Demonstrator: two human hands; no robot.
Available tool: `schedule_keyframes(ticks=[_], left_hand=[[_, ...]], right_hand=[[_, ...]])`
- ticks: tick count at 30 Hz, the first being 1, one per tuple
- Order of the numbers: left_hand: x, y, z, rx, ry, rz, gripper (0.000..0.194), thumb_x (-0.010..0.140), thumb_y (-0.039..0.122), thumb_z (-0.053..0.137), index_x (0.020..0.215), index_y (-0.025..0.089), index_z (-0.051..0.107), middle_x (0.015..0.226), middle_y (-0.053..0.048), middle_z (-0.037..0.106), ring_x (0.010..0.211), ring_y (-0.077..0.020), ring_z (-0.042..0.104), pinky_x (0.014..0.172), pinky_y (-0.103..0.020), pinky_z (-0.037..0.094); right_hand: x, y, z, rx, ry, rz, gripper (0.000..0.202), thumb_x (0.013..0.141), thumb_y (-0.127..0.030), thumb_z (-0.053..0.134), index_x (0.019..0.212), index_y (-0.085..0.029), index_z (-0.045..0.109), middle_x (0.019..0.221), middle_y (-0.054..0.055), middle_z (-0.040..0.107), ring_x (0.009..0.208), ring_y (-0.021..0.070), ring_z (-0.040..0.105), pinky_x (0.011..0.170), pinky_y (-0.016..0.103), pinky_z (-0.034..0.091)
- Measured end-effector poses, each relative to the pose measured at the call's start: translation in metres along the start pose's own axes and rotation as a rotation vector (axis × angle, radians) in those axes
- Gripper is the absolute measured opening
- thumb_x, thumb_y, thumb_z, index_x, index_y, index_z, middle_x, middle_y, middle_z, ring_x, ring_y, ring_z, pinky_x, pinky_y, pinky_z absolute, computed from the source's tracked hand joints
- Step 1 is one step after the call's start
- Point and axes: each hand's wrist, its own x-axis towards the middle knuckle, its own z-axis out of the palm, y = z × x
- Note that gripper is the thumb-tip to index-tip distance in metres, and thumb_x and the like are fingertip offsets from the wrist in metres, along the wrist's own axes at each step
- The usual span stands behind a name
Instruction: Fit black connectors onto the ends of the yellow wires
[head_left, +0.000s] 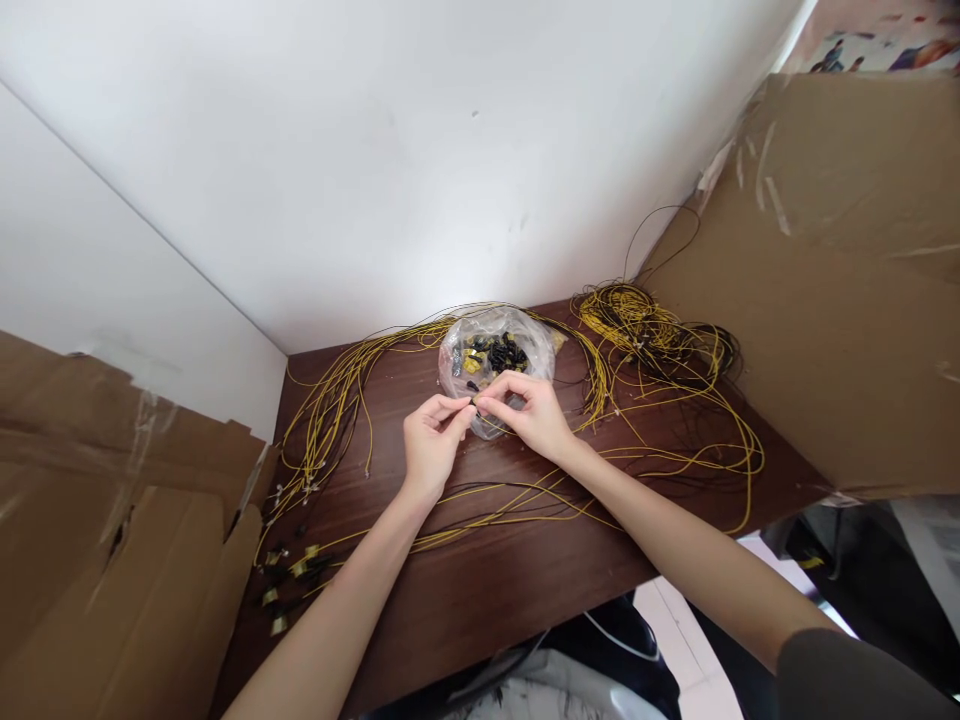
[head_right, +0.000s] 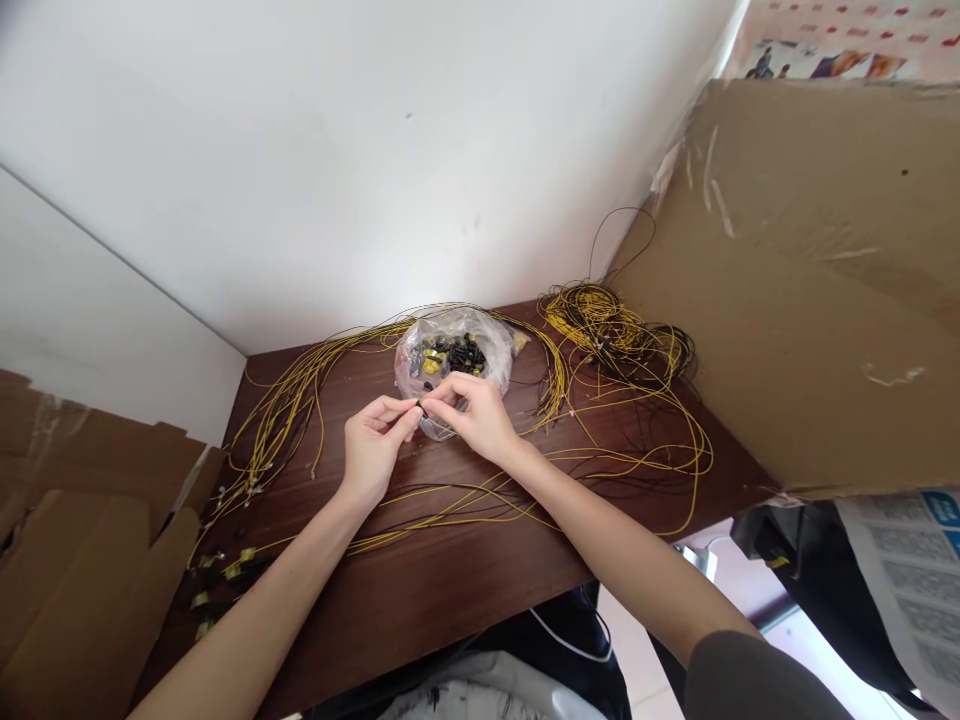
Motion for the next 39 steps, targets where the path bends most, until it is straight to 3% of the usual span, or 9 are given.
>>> schedule_keyframes(ticks=[12,18,26,30,34,39], left_hand=[[0.0,0.003,0.001,-0.021,0.041,-0.033,0.014,0.062,0.021,0.072,0.069,0.011,0.066,0.065,-0.003,0.067,0.048,-0.0069,0.047,0.048,-0.019,0.038],[-0.001,0.003,0.0,-0.062,0.014,-0.033,0.015,0.064,0.021,0.072,0.07,0.011,0.062,0.064,-0.002,0.065,0.048,-0.0061,0.047,0.048,-0.018,0.038],[0.002,0.008,0.001,-0.113,-0.078,-0.045,0.028,0.068,0.026,0.071,0.09,0.012,0.063,0.074,-0.004,0.068,0.058,-0.011,0.058,0.056,-0.022,0.048],[0.003,0.006,0.002,-0.098,-0.072,-0.03,0.025,0.069,0.027,0.07,0.087,0.01,0.064,0.079,-0.008,0.069,0.065,-0.0146,0.062,0.058,-0.024,0.049],[0.004,0.005,0.002,-0.101,-0.037,0.011,0.023,0.069,0.025,0.07,0.086,0.011,0.063,0.083,-0.008,0.068,0.074,-0.0161,0.062,0.059,-0.023,0.049],[0.004,0.009,0.001,-0.09,-0.03,0.002,0.017,0.068,0.02,0.068,0.082,0.012,0.062,0.082,-0.006,0.065,0.07,-0.0126,0.058,0.059,-0.021,0.047]], right_hand=[[-0.003,0.002,0.003,-0.033,-0.024,-0.127,0.013,0.084,-0.027,0.059,0.075,-0.019,0.063,0.081,0.005,0.065,0.077,0.0163,0.06,0.073,0.031,0.048],[-0.001,0.001,0.003,0.04,-0.091,-0.084,0.018,0.083,-0.029,0.059,0.071,-0.016,0.059,0.079,0.004,0.06,0.076,0.0148,0.057,0.071,0.03,0.047],[0.001,0.001,0.003,0.011,-0.02,0.0,0.012,0.084,-0.027,0.057,0.086,-0.017,0.063,0.081,0.003,0.063,0.071,0.0134,0.057,0.065,0.026,0.045],[0.003,0.007,0.001,0.026,0.014,0.05,0.014,0.087,-0.024,0.05,0.09,-0.018,0.062,0.086,0.003,0.064,0.074,0.0135,0.06,0.067,0.026,0.047],[0.006,0.011,-0.001,-0.08,0.042,0.006,0.016,0.087,-0.016,0.046,0.089,-0.017,0.062,0.087,0.004,0.064,0.08,0.0147,0.06,0.069,0.026,0.046],[0.008,0.017,-0.006,-0.358,0.043,-0.105,0.022,0.085,-0.008,0.041,0.089,-0.017,0.061,0.089,0.006,0.061,0.087,0.0182,0.056,0.079,0.032,0.044]])
